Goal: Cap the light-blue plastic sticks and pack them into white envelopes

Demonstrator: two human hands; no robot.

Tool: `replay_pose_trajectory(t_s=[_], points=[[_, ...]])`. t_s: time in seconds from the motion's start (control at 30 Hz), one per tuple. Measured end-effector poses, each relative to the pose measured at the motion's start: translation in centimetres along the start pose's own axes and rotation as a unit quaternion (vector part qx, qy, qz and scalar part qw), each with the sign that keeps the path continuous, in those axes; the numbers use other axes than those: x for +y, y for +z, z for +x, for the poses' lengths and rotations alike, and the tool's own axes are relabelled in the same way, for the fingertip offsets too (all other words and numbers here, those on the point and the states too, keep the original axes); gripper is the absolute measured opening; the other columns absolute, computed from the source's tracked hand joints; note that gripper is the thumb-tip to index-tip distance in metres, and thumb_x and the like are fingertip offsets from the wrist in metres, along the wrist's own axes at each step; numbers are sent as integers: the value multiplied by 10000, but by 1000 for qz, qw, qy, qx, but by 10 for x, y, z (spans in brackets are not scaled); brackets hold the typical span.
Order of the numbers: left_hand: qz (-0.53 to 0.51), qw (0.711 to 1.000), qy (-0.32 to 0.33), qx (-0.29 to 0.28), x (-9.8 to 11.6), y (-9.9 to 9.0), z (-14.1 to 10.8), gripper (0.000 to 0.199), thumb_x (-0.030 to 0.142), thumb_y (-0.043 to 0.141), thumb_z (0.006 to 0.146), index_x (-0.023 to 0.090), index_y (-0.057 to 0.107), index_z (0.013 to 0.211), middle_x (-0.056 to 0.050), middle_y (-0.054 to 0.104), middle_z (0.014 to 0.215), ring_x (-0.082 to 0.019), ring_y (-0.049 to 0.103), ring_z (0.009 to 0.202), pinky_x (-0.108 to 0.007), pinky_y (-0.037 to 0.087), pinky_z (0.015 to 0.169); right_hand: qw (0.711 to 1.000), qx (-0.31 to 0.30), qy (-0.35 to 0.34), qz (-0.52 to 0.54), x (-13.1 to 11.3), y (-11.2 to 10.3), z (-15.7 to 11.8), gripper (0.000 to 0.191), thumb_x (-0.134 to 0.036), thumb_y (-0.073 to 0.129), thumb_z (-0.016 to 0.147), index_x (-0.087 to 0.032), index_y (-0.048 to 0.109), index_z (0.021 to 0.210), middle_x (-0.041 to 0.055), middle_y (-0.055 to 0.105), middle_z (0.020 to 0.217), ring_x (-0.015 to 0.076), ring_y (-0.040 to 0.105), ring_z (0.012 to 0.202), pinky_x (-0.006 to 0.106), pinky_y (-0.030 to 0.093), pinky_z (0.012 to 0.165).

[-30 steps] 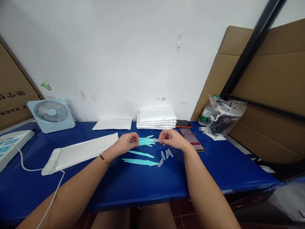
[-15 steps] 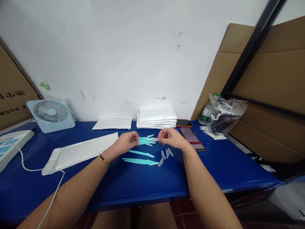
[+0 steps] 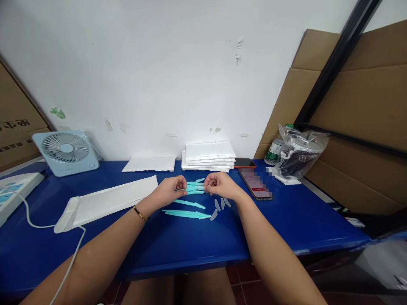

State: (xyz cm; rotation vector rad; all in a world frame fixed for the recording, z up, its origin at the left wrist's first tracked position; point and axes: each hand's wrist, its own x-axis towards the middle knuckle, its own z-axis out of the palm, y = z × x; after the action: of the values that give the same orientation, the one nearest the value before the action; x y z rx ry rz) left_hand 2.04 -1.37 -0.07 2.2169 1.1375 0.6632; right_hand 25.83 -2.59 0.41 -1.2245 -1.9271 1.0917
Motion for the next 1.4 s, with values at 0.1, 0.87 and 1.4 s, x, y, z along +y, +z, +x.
replay_pose_trajectory(t_s=[0.1,0.87,1.4], points=[[-6,999,-34,-24,-9,-2,1,250,308,604,697,209,535,916,14,624,766,-139,590,681,-220,405,559,1000,25,7,-14,5,-5,2,139,-274,633,698,-144,606,739,17,621,611,110,561,529,218,438,517],[-115,991,-56,-39,-30,-29,3,406,360,641,679,186,522,1026,-12,656,755,-162,611,694,-253,436,599,971,-150,15,-186,12,-22,-9,176,-310,681,676,-152,680,753,29,601,734,104,524,604,201,406,531],[-158,985,-57,-36,-25,-28,4,387,316,645,702,184,494,1033,-31,654,776,-167,616,720,-262,445,612,986,112,-67,106,7,-8,0,257,-342,740,655,-167,718,842,41,691,694,168,639,683,316,514,702]])
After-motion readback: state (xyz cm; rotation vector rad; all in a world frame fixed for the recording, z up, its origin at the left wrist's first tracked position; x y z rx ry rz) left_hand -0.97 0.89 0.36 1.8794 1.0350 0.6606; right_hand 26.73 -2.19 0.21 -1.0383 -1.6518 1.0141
